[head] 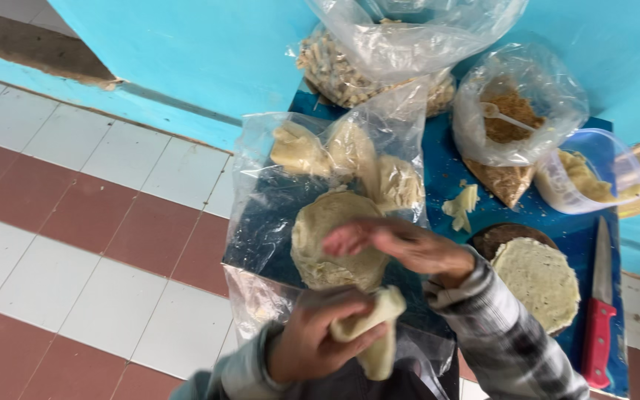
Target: The person sits at a small table and stretches thin dough pieces by hand, pulling each piece outward to enlarge it into a thin round sheet, then places the finished sheet onto a growing stack of similar sheets. A knife rests on the table and is briefly handled at the start.
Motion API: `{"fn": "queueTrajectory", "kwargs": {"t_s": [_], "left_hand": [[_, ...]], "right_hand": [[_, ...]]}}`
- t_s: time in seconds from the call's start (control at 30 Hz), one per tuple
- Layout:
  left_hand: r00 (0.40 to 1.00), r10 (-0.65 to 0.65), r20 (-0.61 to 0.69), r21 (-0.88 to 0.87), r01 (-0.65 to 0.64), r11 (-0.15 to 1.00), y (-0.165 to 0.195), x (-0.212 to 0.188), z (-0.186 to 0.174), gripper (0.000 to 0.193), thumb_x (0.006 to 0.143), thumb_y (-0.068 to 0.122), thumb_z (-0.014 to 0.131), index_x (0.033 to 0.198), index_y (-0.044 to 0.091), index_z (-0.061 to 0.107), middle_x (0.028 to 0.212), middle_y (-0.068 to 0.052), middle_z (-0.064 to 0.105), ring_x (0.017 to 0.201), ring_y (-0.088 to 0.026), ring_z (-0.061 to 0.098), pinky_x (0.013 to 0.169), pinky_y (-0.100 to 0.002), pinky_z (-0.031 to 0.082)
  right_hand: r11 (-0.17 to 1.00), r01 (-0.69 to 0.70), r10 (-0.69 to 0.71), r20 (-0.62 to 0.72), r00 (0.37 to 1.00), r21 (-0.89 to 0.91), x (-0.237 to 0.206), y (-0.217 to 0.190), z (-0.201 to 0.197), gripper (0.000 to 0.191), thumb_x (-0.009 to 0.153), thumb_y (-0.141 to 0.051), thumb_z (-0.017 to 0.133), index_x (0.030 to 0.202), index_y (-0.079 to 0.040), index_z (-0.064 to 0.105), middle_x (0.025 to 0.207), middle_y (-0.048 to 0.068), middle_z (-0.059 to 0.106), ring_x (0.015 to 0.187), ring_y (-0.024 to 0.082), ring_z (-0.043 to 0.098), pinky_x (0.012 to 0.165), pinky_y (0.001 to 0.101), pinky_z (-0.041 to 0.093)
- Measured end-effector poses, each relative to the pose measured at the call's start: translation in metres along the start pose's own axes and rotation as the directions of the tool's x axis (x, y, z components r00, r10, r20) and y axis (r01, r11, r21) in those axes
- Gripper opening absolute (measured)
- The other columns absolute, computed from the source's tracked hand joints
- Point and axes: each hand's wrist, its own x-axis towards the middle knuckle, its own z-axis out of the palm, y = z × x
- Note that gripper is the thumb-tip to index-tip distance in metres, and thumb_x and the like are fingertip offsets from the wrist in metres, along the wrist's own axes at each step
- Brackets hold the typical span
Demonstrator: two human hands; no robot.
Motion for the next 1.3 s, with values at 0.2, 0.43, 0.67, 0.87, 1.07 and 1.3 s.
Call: {"fn": "queueTrajectory", "kwargs": {"t_s": [0.2,0.43,0.67,0.87,1.07,1.3], "left_hand": [[0.959,-0.218,0.182,-0.255,0.26,0.931,0.0,0.083,0.026,0.023,0.102,0.019,0.074,0.11,-0.002,0.071,0.089,-0.007,0.075,0.077,-0.011,0.07,0.064,-0.029,0.054],[0.912,-0.316,0.261,0.086,0.304,0.949,-0.039,0.123,0.088,0.019,0.096,0.019,0.076,0.109,0.004,0.078,0.065,-0.011,0.071,0.053,-0.012,0.064,0.05,-0.027,0.046],[0.917,-0.213,0.338,-0.071,0.251,0.966,-0.073,0.153,0.173,0.022,0.096,0.011,0.069,0.118,0.005,0.067,0.086,-0.012,0.076,0.066,-0.017,0.077,0.057,-0.031,0.059],[0.962,-0.09,0.26,0.17,0.046,0.984,-0.094,0.16,0.194,0.043,0.087,-0.003,0.069,0.128,0.007,0.065,0.11,-0.018,0.075,0.097,-0.033,0.074,0.086,-0.04,0.059],[0.962,0.009,0.273,0.194,-0.065,0.979,-0.099,0.154,0.19,0.063,0.086,-0.005,0.066,0.145,0.013,0.053,0.139,-0.014,0.066,0.121,-0.03,0.069,0.099,-0.037,0.057],[0.916,-0.066,0.396,0.21,-0.02,0.977,-0.098,0.158,0.188,0.079,0.086,-0.006,0.064,0.157,0.019,0.041,0.143,-0.008,0.065,0.111,-0.028,0.072,0.089,-0.038,0.06]], "right_hand": [[0.988,-0.104,0.148,-0.549,0.823,0.11,-0.13,0.003,0.02,0.055,0.093,-0.034,0.07,0.132,0.004,0.062,0.119,0.014,0.068,0.109,0.021,0.064,0.094,0.0363,0.051],[0.986,-0.151,0.085,-0.987,0.134,0.065,-0.234,0.02,0.034,0.023,0.095,-0.002,0.075,0.117,0.002,0.071,0.094,0.012,0.076,0.069,0.02,0.067,0.051,0.0372,0.051],[0.907,-0.398,-0.157,-0.987,-0.022,-0.136,-0.273,-0.001,0.025,0.017,0.095,-0.012,0.074,0.108,-0.002,0.075,0.087,0.005,0.075,0.073,0.008,0.066,0.063,0.0237,0.054],[0.633,-0.763,-0.307,-0.948,-0.09,-0.132,-0.262,0.007,0.021,0.024,0.089,-0.015,0.08,0.109,-0.003,0.077,0.08,0.005,0.073,0.066,0.007,0.065,0.057,0.0258,0.052],[0.512,-0.827,-0.402,-0.916,0.01,-0.234,-0.263,0.01,0.027,0.028,0.091,-0.013,0.078,0.118,-0.005,0.078,0.089,0.006,0.067,0.063,0.01,0.054,0.056,0.0269,0.048],[0.426,-0.835,-0.488,-0.865,0.112,-0.349,-0.262,0.01,0.021,0.022,0.091,-0.025,0.08,0.103,-0.006,0.079,0.096,0.004,0.072,0.081,0.014,0.06,0.07,0.0313,0.051]]}}
